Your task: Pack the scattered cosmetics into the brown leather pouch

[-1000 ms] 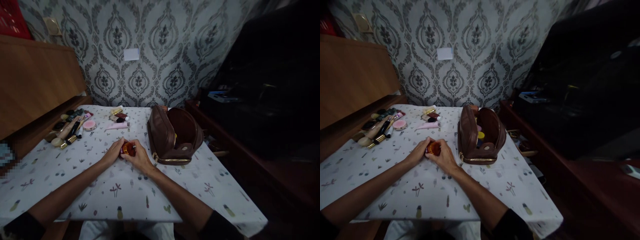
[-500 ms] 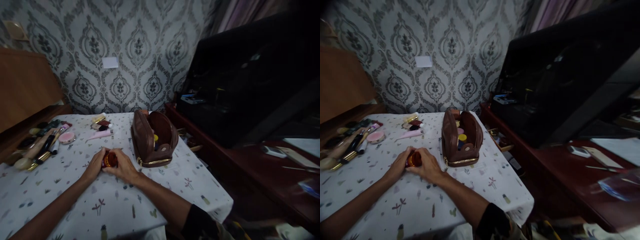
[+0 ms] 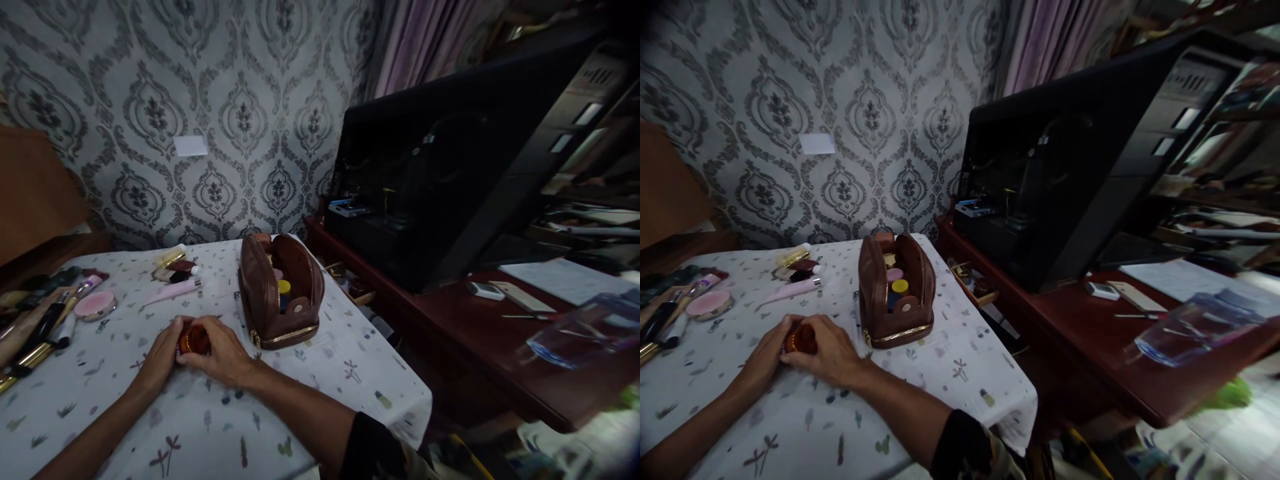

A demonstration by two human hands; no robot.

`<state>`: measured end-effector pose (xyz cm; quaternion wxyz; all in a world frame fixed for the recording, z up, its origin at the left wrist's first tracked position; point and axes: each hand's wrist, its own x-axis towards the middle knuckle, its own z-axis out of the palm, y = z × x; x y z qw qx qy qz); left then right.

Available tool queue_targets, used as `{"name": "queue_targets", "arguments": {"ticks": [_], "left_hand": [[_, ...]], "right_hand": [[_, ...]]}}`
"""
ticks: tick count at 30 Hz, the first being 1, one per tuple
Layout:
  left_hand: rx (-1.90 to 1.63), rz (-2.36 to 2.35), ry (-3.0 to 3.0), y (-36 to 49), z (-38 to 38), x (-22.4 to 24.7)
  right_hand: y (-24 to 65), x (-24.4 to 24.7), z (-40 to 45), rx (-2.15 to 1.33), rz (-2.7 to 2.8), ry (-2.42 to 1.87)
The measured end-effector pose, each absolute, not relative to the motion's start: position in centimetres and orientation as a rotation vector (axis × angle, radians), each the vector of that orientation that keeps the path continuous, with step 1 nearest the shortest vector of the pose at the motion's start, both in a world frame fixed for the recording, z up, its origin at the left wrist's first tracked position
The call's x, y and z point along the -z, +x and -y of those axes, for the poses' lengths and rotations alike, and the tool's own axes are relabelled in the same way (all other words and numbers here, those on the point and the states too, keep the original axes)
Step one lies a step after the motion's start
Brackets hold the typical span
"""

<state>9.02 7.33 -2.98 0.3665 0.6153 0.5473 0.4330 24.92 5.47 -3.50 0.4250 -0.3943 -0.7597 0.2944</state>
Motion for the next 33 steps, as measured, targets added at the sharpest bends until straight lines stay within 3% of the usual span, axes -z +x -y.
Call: {"name": "queue_targets", "arguments": {"ticks": [16, 22, 33], "left_hand": [[-1.218, -0.869, 0.962, 15.7, -10.0, -0.8], [-1.233, -0.860, 0.878, 15.8, -9.8, 0.5], [-1.061, -0.773, 2.026, 15.2, -14.2, -3.0]], "right_hand": [[28.0, -1.9, -5.2, -0.374, 1.860, -1.159], [28.8, -1.8, -4.5, -0.375, 1.960, -1.219], [29.4, -1.8, -3.4, -0.221, 1.940, -1.078]]}}
